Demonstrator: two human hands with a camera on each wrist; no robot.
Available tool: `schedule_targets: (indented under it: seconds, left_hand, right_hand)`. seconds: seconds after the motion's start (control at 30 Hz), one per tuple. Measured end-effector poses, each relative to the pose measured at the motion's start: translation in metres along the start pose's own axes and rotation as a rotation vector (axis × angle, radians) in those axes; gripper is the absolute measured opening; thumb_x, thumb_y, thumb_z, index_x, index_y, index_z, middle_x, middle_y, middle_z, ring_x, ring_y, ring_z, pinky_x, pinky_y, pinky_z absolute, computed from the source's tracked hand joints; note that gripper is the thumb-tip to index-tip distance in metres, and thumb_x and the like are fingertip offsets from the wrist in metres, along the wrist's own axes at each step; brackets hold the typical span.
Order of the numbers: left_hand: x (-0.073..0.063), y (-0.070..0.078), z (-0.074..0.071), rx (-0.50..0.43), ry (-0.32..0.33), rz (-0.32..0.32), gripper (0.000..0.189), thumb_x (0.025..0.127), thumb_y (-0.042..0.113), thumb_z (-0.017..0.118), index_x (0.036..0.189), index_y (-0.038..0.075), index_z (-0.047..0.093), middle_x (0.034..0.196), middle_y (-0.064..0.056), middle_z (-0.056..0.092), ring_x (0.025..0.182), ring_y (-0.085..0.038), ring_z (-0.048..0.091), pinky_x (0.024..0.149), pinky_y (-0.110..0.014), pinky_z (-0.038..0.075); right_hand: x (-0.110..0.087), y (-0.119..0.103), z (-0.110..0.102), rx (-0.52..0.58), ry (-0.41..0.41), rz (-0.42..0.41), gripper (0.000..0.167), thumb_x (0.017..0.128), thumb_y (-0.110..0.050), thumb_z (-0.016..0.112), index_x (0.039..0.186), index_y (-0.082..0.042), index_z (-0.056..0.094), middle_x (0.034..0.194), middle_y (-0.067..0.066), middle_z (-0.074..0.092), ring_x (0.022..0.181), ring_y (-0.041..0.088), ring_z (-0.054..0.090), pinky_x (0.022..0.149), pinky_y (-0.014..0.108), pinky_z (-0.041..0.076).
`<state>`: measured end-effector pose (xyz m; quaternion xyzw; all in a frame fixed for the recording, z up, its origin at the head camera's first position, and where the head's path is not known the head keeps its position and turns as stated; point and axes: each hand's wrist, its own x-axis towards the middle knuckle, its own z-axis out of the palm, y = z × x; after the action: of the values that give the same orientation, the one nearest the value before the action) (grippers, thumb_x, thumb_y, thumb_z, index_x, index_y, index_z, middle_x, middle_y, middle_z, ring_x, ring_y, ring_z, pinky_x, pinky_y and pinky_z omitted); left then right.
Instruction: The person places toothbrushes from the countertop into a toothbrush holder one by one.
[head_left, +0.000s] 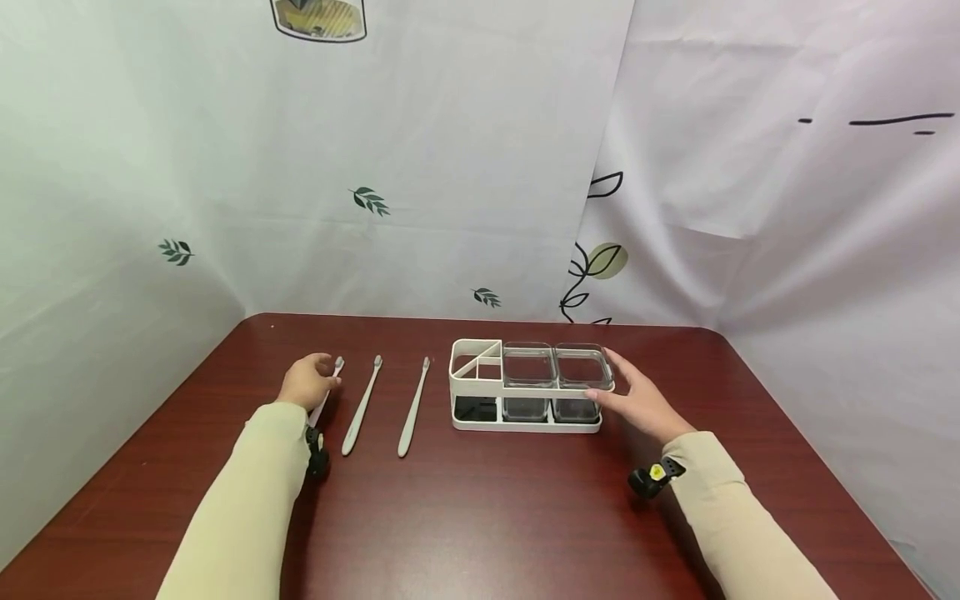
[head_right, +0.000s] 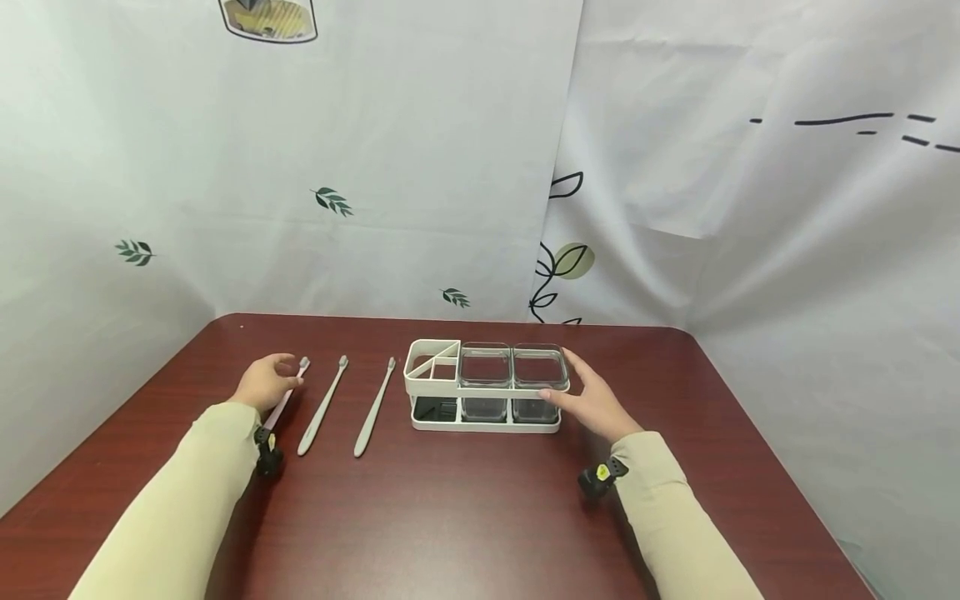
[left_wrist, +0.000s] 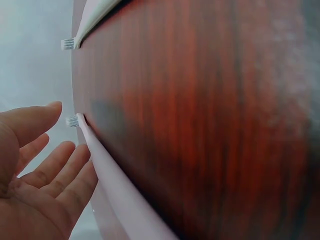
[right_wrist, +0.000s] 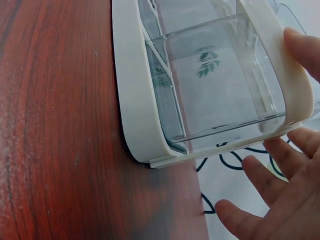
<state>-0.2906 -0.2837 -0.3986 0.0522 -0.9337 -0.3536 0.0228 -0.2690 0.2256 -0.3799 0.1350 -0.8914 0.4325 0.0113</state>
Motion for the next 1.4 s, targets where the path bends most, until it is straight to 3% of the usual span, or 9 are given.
schedule_targets:
  seconds: [0.37, 0.53, 0.87, 1.1, 1.4]
  left_hand:
    - [0.004, 0.004, -0.002, 0.025, -0.003, -0.024, 0.050, 0.092, 0.002, 0.058, 0.135, -0.016, 0.040, 0.126, -0.037, 0.049, 0.109, -0.046, 0.053, 0.086, -0.052, 0.048]
    - [0.004, 0.003, 0.002, 0.040, 0.024, -0.029, 0.043, 0.092, 0.000, 0.056, 0.130, -0.017, 0.045, 0.122, -0.036, 0.051, 0.107, -0.045, 0.053, 0.087, -0.053, 0.047]
    - [0.010, 0.000, 0.005, 0.058, 0.043, -0.059, 0.036, 0.089, -0.007, 0.054, 0.124, -0.014, 0.052, 0.116, -0.032, 0.055, 0.108, -0.044, 0.052, 0.090, -0.053, 0.045]
    - [0.010, 0.002, 0.006, 0.037, 0.050, -0.084, 0.036, 0.087, -0.009, 0.055, 0.122, -0.015, 0.053, 0.110, -0.031, 0.057, 0.101, -0.042, 0.054, 0.084, -0.050, 0.048]
    - [0.011, 0.003, 0.005, 0.036, 0.026, -0.092, 0.036, 0.090, -0.007, 0.051, 0.125, -0.015, 0.052, 0.121, -0.036, 0.054, 0.111, -0.048, 0.052, 0.087, -0.052, 0.048]
  right_hand:
    - [0.000, -0.001, -0.002, 0.018, 0.002, -0.013, 0.085, 0.088, -0.030, 0.070, 0.152, -0.003, 0.022, 0.147, 0.025, 0.036, 0.125, 0.038, 0.045, 0.100, 0.053, 0.039]
    - [0.001, -0.002, -0.001, -0.003, -0.003, -0.007, 0.086, 0.088, -0.033, 0.070, 0.152, -0.003, 0.022, 0.149, 0.024, 0.033, 0.129, 0.040, 0.040, 0.102, 0.056, 0.036]
    - [-0.002, -0.002, -0.001, 0.018, -0.003, -0.015, 0.085, 0.088, -0.029, 0.071, 0.152, -0.002, 0.022, 0.148, 0.023, 0.035, 0.127, 0.038, 0.044, 0.101, 0.053, 0.038]
    - [-0.002, -0.001, 0.000, 0.024, -0.007, -0.014, 0.086, 0.088, -0.030, 0.071, 0.152, -0.003, 0.021, 0.150, 0.023, 0.033, 0.130, 0.038, 0.042, 0.102, 0.053, 0.037]
    - [-0.001, 0.000, 0.000, 0.007, -0.003, -0.007, 0.086, 0.087, -0.031, 0.071, 0.152, -0.003, 0.022, 0.150, 0.024, 0.032, 0.134, 0.040, 0.035, 0.105, 0.057, 0.033]
